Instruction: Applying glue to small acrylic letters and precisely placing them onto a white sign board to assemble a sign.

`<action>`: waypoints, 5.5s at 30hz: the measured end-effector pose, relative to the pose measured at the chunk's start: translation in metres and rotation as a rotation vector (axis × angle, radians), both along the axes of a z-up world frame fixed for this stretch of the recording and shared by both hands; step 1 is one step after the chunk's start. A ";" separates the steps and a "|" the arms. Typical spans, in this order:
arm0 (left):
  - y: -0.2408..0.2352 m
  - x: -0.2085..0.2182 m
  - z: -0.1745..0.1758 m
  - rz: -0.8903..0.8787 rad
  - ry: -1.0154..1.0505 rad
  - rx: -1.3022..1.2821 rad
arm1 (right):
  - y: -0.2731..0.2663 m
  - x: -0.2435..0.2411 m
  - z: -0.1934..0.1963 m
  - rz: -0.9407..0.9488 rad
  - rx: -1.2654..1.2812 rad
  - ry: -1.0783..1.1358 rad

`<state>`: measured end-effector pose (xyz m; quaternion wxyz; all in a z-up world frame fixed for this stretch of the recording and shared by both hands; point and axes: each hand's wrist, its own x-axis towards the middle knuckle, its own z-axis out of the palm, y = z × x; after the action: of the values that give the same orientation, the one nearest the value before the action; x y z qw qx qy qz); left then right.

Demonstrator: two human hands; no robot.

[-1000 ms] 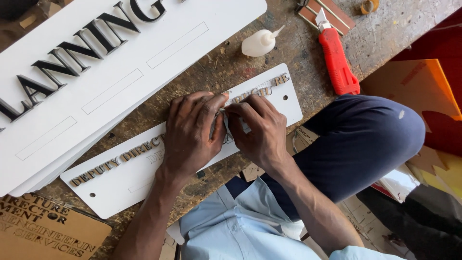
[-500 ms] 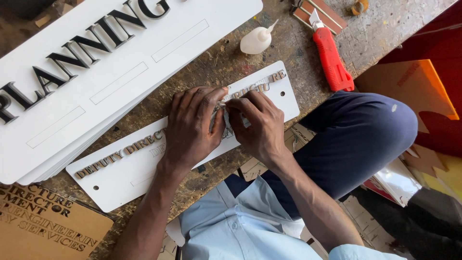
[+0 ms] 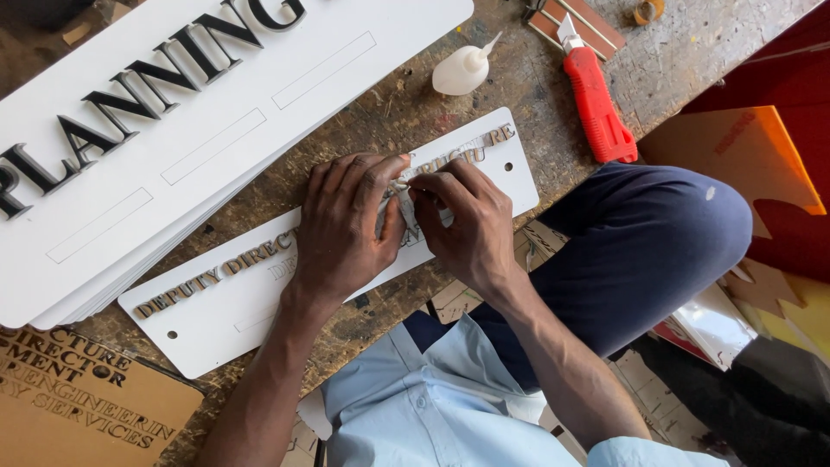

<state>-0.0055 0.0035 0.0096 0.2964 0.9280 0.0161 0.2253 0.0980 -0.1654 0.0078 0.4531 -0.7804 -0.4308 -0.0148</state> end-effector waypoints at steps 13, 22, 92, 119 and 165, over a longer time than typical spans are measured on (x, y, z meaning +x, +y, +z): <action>0.005 -0.003 -0.005 -0.021 -0.106 -0.099 | -0.008 0.003 0.019 -0.015 0.104 0.196; 0.021 -0.007 -0.022 -0.065 -0.257 -0.157 | -0.014 0.011 0.015 -0.112 0.144 0.206; 0.035 0.014 0.027 -0.148 0.250 -0.343 | -0.002 0.069 0.067 -0.018 -0.067 0.268; 0.021 0.016 0.030 0.016 0.189 -0.393 | -0.017 0.052 0.095 0.059 -0.134 0.480; 0.029 -0.020 0.027 0.020 -0.001 -0.485 | -0.051 0.016 -0.008 -0.231 0.328 0.815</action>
<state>-0.0254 0.0321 0.0363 0.5082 0.8294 0.0788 0.2181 0.1143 -0.2163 -0.0007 0.6986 -0.6834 -0.1193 0.1753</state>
